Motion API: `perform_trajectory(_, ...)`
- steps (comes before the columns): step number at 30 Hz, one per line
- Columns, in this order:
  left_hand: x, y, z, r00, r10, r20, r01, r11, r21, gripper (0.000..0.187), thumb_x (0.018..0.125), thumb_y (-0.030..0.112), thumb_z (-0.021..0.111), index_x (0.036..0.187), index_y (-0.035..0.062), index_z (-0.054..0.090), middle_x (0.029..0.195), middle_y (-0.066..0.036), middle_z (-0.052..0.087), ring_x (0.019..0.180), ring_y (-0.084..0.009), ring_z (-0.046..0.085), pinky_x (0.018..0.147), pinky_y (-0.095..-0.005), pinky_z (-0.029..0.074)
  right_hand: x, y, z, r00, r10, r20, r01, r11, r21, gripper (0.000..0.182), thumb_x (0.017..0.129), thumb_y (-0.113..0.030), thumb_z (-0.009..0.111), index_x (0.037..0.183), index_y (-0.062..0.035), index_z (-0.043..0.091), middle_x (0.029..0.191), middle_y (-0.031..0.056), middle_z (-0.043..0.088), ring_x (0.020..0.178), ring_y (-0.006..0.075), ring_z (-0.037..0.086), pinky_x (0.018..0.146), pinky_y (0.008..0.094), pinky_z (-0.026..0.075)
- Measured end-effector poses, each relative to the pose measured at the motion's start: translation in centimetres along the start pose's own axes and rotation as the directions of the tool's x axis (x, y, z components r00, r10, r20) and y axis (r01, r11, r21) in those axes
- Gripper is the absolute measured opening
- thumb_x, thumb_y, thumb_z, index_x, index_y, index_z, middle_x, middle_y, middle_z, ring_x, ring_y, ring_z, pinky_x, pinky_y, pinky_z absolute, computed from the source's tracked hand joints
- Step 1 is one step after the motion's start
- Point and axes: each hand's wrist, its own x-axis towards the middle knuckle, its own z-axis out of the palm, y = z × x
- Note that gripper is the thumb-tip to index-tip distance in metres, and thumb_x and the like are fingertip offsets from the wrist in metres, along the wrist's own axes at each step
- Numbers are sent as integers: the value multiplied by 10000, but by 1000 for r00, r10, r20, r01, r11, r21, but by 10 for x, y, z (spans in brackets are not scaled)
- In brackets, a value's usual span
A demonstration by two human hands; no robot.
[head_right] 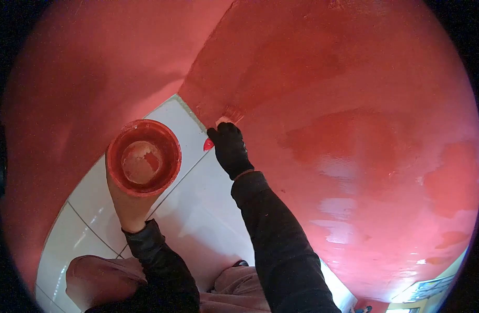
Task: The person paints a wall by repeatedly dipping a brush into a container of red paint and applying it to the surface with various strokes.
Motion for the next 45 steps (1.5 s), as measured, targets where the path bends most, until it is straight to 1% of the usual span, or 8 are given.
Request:
perform_trajectory(5,-1,0,0,1000,-5,-10,5,1000,2,819,494,180,860,1208,53,481,1136,-112,564,1039,-253,568,859,-351,461,53,-5,-92,927,302,-221,-274,950,147,232,777,3,543,988,-40,630,948,158,599,934,320,558,814,399,436)
perform_trajectory(10,-1,1,2,1000,-3,6,3,1000,-3,807,496,179,857,1203,52,487,1130,-113,566,1029,-251,573,856,-350,460,52,-3,-130,859,-167,-483,-99,873,-478,253,741,-41,635,994,-38,625,903,147,582,864,317,545,756,403,432)
perform_trajectory(18,-2,1,2,1000,10,-22,-8,997,77,824,488,213,860,1202,53,482,1123,-114,573,1024,-247,577,861,-344,453,2,-4,70,950,297,96,-310,932,186,130,825,-138,575,916,-56,619,861,181,559,861,370,533,738,452,418)
perform_trajectory(25,-2,-3,1,1000,-8,-9,8,998,63,823,483,220,861,1197,58,485,1116,-116,578,1027,-253,581,858,-343,460,87,-7,-91,779,173,-603,-249,967,-45,141,774,19,529,879,-35,607,819,161,572,811,332,542,705,415,424)
perform_trajectory(32,-2,-4,2,1000,-14,-11,14,999,34,825,478,206,863,1196,53,487,1112,-111,579,1011,-251,585,848,-347,465,45,-13,-13,968,206,-141,-185,971,149,177,775,-4,560,948,-38,585,869,170,580,857,342,558,766,404,443)
perform_trajectory(36,-3,-6,1,1000,-7,-12,7,999,31,827,478,196,864,1200,50,487,1113,-108,576,1009,-243,582,839,-348,466,78,34,-81,834,332,-441,-225,934,278,136,839,-67,579,972,-46,599,907,145,610,835,302,586,732,369,450)
perform_trajectory(41,-2,-9,3,1000,-25,-17,24,999,-28,811,482,184,860,1193,50,495,1114,-111,574,1013,-242,579,842,-349,465,108,-4,-184,715,-376,-590,-36,823,-567,140,785,-23,583,880,-66,675,861,124,619,812,277,588,701,362,444)
perform_trajectory(45,1,-6,2,1000,-20,-3,20,995,-102,791,492,174,854,1188,49,499,1118,-114,573,1017,-248,578,852,-353,460,86,11,-68,959,-138,-246,10,888,-459,69,775,-121,631,792,-54,636,750,146,554,772,320,552,679,413,426)
